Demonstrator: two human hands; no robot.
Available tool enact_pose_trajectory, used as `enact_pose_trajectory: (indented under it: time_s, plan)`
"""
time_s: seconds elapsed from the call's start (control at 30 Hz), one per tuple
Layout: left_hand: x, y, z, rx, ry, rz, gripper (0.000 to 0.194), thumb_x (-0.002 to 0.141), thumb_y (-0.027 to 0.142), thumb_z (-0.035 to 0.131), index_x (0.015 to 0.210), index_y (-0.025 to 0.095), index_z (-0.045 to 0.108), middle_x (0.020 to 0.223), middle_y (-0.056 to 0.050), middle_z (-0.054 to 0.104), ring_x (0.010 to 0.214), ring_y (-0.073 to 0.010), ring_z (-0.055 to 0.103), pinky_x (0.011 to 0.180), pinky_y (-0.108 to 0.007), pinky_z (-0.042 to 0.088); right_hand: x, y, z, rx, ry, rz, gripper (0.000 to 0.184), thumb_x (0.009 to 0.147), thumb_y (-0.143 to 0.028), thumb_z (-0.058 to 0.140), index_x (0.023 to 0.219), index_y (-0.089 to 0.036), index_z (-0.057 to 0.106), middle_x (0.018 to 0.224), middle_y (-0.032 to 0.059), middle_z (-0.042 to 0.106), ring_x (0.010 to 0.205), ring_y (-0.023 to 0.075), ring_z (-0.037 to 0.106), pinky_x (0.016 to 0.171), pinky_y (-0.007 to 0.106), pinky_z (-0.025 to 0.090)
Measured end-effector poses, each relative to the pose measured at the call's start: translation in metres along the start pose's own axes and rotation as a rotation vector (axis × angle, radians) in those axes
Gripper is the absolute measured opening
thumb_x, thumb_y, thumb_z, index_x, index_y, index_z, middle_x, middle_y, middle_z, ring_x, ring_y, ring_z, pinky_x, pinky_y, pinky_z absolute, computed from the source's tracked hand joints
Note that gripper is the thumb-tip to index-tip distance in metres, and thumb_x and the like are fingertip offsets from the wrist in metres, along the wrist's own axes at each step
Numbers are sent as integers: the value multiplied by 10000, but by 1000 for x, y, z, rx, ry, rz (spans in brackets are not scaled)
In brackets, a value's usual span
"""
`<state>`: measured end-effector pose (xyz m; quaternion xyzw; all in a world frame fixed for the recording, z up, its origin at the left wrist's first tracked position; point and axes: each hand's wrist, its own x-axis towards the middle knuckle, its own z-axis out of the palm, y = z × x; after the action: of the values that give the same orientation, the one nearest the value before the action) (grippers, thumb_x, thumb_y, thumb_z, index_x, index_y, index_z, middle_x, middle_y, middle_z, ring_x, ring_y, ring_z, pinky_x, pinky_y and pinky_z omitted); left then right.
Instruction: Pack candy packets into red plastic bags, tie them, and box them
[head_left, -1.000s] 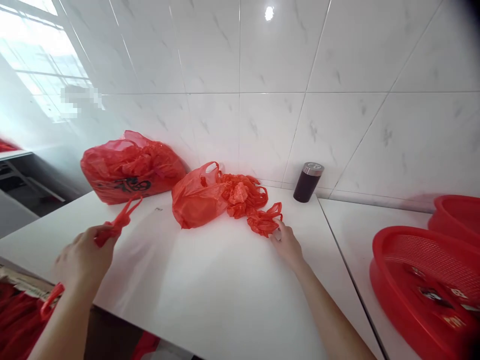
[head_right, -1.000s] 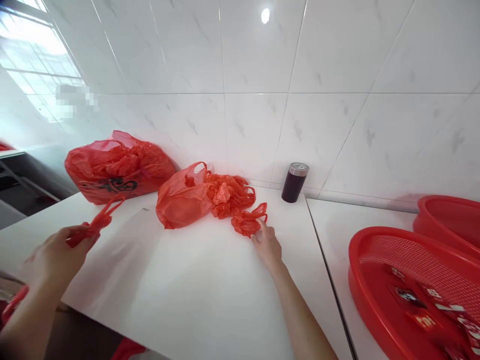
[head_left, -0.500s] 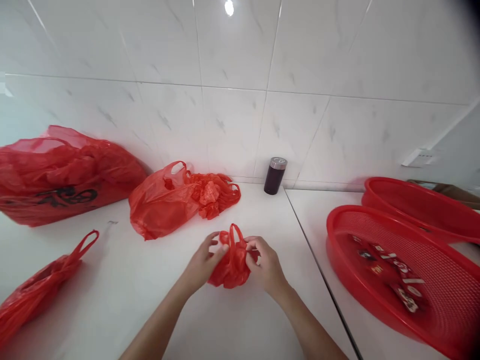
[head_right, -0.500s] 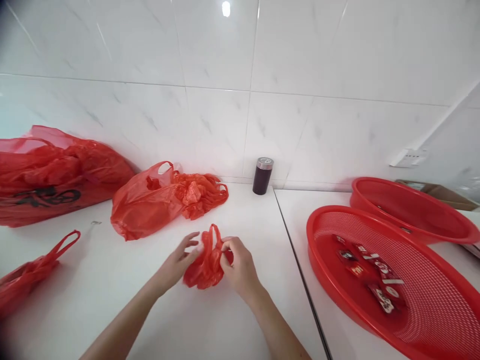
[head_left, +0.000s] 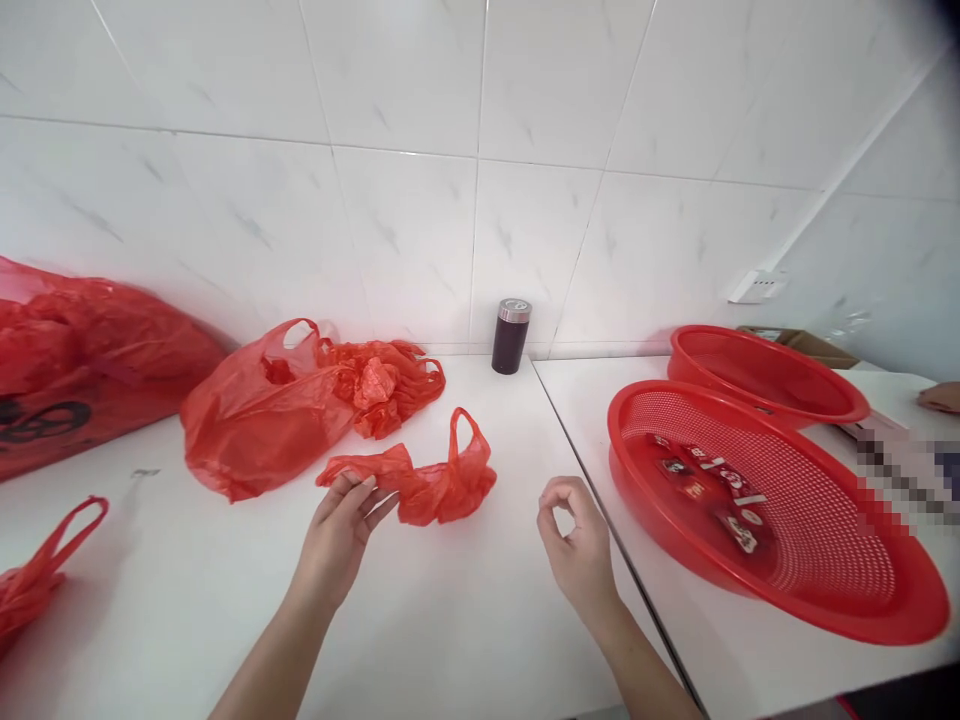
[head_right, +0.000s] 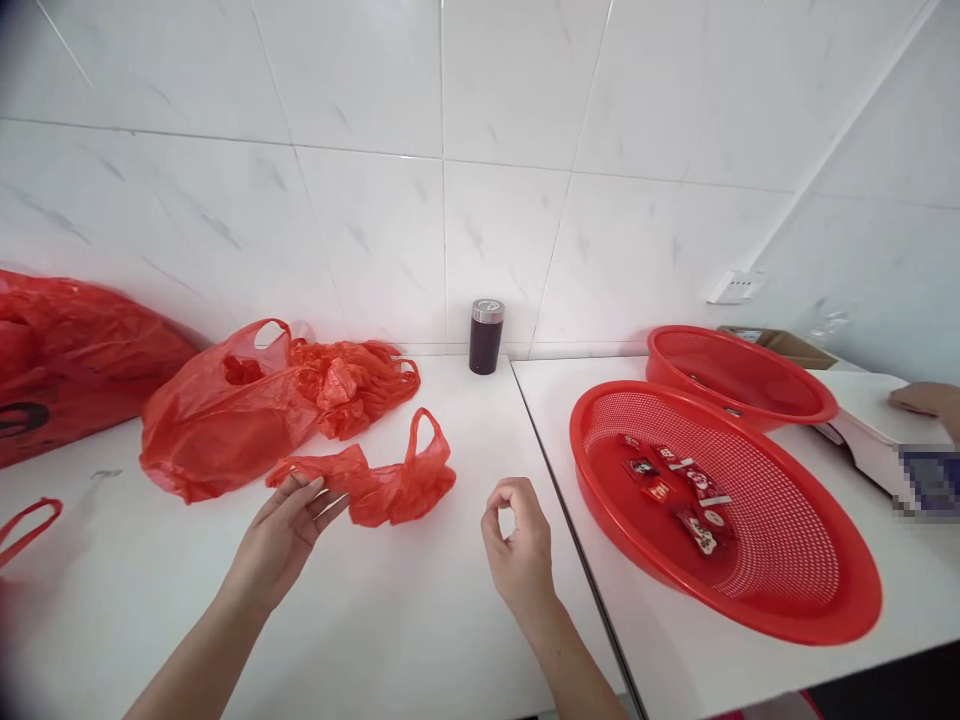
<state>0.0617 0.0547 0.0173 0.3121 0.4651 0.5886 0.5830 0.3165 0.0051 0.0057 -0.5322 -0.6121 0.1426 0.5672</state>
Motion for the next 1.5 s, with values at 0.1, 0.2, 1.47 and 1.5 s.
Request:
enact_pose_trajectory:
  time_s: [0.1,0.2,1.47,1.5]
  plan:
    - [-14,-2,14,2,-85,8,144,728,296,703,801,208,615,884,-7,684,927,-208,647,907,-395,518,16,-29,12,31,-66,-193,166,869,-119,452,967,-237,514,954,55,589,912,184,568,807,331,469]
    - [-24,-6,25,-8,-153,4,195,735,290,685,903,193,661,995,-49,704,1033,-254,630,934,-418,503,30,-44,33,-69,-313,-371,163,900,-176,462,1028,-238,542,1006,58,644,965,194,584,881,359,439]
    - [-55,25,-23,1251,208,559,271,832,496,539,901,258,648,993,-74,647,840,-269,594,609,-362,493,33,14,10,-185,-421,63,658,685,71,360,1217,-269,545,1134,26,573,993,150,607,894,327,499]
    - [-58,26,-15,1271,220,760,224,834,447,561,864,250,663,1011,-89,627,881,-279,582,655,-383,497,32,11,9,-169,-425,65,691,669,76,354,1241,-274,521,1168,25,569,1018,151,603,912,334,494]
